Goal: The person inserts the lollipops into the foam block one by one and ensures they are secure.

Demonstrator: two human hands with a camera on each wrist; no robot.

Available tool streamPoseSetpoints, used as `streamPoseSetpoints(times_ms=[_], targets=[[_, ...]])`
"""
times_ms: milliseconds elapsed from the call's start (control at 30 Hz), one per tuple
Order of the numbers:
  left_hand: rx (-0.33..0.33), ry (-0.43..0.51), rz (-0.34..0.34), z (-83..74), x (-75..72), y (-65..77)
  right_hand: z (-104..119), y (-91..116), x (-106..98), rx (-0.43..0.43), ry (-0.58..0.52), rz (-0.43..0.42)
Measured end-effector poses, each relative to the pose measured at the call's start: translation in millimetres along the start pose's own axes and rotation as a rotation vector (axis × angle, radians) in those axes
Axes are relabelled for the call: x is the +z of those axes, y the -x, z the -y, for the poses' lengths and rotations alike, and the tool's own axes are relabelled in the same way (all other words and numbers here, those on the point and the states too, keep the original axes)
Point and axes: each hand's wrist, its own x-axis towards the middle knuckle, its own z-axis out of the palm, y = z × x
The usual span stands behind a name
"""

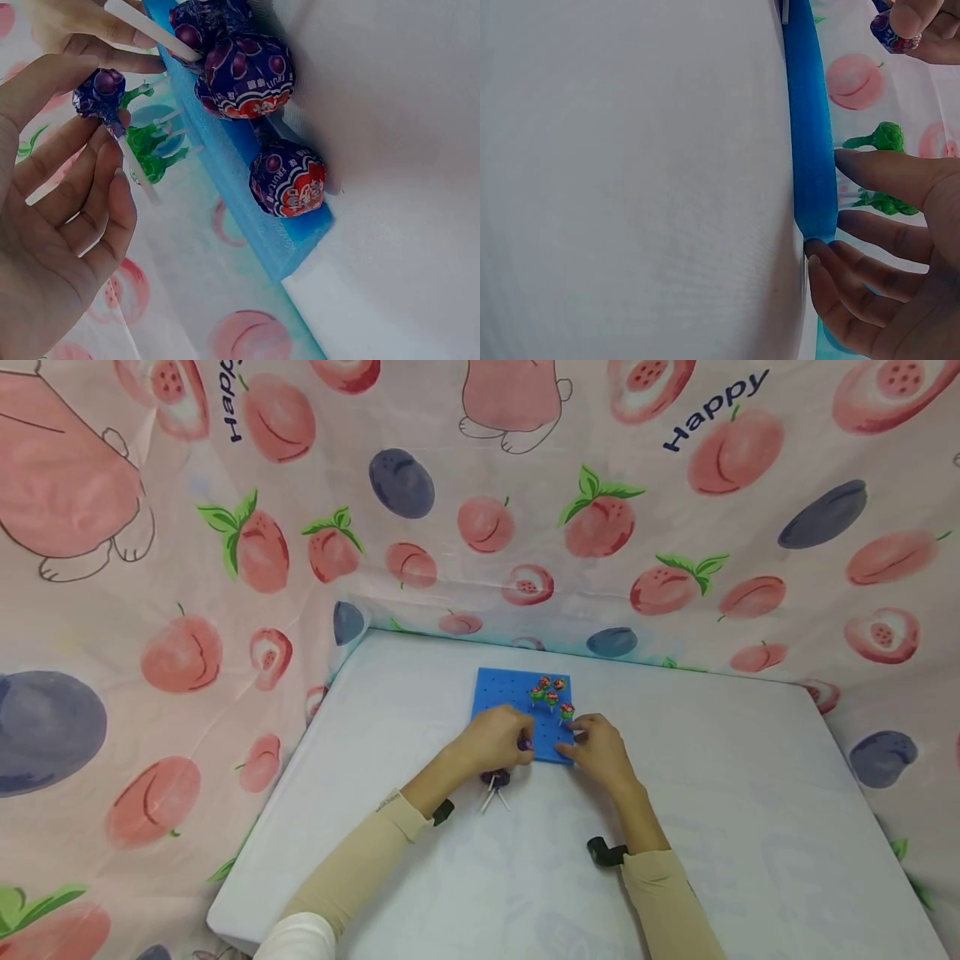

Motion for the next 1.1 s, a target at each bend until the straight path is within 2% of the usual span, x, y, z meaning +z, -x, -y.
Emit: streamPoseSetpoints(times_ms=[400,533,767,933,1100], targets=[[-0.047,0.182,-0.090,11.8,-10.3,6.8,-1.1,0.3,0.3,-0.004,-0.001,-0.002],[-0.059,0.210,-0.153,19.3,-14.5,9.2,-1.5,0.4,0.7,0.003,-0.003,0.004],[-0.140,0.280,-0.251,34.6,-23.6,10.5,-2.8,0.9,1.2,0.004,-0.001,-0.004],[-0.143,0.340,-0.323,41.8,-30.7,14.1,-3.7,0.8,1.4,-0.001,-0.003,0.004],[-0.154,0.383,-0.368,47.7,-34.9,18.6,-3.3,1.1,2.7,0.005,-0.001,0.005]])
